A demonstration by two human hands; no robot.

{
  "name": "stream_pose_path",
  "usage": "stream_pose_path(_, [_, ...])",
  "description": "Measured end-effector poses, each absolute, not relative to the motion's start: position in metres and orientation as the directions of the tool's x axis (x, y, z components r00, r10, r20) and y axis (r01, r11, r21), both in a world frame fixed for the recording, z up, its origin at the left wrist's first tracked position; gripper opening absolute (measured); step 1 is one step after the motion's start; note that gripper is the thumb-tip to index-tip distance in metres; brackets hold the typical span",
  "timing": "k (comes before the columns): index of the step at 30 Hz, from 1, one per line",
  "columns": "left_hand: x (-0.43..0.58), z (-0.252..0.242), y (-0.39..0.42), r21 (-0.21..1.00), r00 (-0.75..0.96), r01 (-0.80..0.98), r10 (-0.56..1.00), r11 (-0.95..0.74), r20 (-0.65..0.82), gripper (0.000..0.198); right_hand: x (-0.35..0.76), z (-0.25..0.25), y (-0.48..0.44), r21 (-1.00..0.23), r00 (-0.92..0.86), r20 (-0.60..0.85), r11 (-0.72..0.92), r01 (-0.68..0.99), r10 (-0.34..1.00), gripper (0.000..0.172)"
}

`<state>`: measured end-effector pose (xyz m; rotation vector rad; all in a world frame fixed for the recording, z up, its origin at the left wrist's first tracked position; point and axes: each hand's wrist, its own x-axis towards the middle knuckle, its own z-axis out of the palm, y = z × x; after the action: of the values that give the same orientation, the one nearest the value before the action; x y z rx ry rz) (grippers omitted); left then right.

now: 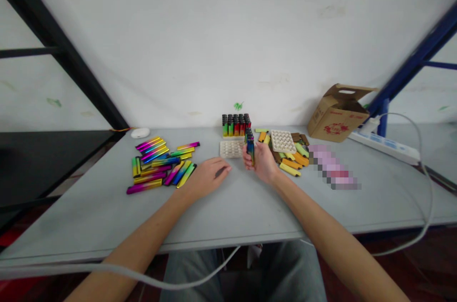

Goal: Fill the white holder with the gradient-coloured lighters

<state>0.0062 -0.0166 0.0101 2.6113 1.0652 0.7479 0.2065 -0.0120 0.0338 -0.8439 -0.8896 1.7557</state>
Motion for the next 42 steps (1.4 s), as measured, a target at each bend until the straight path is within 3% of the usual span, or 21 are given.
stream_pose_path(6, [0.005, 0.011, -0.016, 0.379, 0.612, 0.588, 0.699, -0.715, 0.370, 0.027, 0.215, 0.027, 0.000, -0.942, -0.111, 0.092, 0.050, -0.333, 0.990, 0.014])
stream_pose_path(9, [0.005, 0.012, -0.016, 0.374, 0.612, 0.589, 0.697, -0.717, 0.372, 0.026, 0.223, 0.025, 0.004, -0.946, -0.034, 0.256, 0.243, -0.216, 0.966, 0.020])
stream_pose_path(14, [0.006, 0.011, -0.016, 0.369, 0.608, 0.590, 0.696, -0.718, 0.382, 0.024, 0.237, 0.024, 0.008, -0.926, 0.069, 0.375, 0.371, 0.069, 0.924, 0.026])
stream_pose_path(18, [0.005, 0.009, -0.014, 0.357, 0.581, 0.606, 0.702, -0.711, 0.412, 0.022, 0.246, 0.022, 0.010, -0.849, 0.079, 0.460, 0.411, 0.332, 0.885, 0.019])
stream_pose_path(25, [0.003, 0.009, -0.011, 0.323, 0.567, 0.636, 0.708, -0.701, 0.420, 0.020, 0.247, 0.019, 0.008, -0.745, 0.015, 0.504, 0.426, 0.513, 0.864, 0.018])
stream_pose_path(29, [0.003, 0.008, -0.011, 0.313, 0.574, 0.636, 0.704, -0.705, 0.418, 0.020, 0.248, 0.014, 0.011, -0.714, 0.002, 0.519, 0.432, 0.551, 0.855, 0.023])
stream_pose_path(42, [0.004, 0.008, -0.011, 0.322, 0.579, 0.634, 0.708, -0.703, 0.404, 0.021, 0.252, 0.010, 0.015, -0.608, -0.096, 0.568, 0.496, 0.620, 0.817, 0.020])
